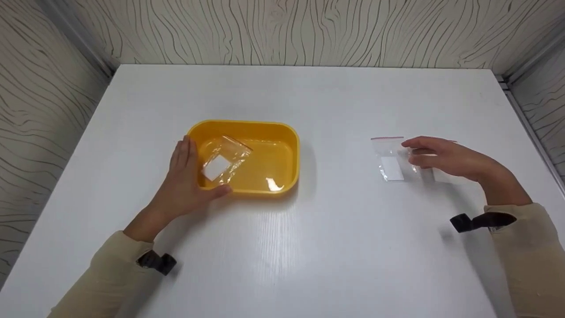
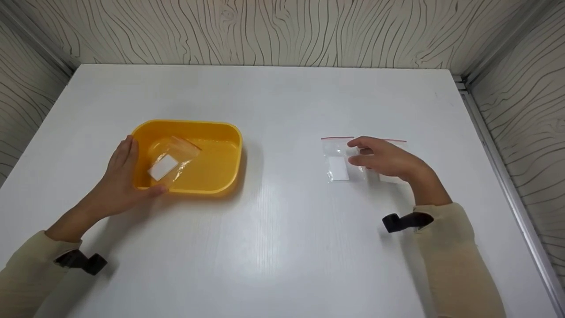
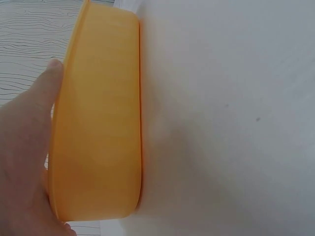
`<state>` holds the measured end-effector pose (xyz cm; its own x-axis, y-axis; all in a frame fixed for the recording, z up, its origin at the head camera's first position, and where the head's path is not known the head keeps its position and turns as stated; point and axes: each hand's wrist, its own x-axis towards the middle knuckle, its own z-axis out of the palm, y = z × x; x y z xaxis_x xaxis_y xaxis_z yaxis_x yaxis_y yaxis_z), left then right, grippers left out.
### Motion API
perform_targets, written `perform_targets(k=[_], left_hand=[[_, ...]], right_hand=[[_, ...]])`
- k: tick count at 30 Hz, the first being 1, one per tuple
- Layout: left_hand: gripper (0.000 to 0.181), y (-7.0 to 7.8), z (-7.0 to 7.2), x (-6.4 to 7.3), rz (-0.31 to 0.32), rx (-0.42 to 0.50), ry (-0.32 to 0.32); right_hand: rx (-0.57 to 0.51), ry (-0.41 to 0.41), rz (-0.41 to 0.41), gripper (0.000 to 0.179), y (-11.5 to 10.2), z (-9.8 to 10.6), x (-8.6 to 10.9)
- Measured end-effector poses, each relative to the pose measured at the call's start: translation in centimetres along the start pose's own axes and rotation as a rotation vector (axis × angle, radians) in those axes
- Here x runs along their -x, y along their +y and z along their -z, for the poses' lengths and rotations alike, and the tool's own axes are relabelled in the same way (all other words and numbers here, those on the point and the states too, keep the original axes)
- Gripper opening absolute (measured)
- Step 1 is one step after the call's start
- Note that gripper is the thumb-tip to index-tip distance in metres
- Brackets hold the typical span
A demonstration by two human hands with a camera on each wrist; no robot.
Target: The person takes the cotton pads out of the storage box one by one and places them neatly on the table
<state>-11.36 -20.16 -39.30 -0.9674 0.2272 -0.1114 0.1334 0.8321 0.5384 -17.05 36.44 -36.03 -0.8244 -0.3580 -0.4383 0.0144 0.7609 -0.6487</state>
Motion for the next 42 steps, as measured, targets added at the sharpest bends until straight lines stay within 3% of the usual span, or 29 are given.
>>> perform_targets(k=[13, 42], left_hand=[[0.132, 0.0, 0.0, 0.0, 0.012, -0.004, -0.003], [0.133, -0.2, -0.1, -0.2, 0.002, -0.004, 0.009]], right_hand=[[0.075, 0.032, 0.029, 0.053, -1.2, 1.0, 0.2], [0.102, 0.103, 0.059, 0.046, -3.4, 1.3, 0.7]])
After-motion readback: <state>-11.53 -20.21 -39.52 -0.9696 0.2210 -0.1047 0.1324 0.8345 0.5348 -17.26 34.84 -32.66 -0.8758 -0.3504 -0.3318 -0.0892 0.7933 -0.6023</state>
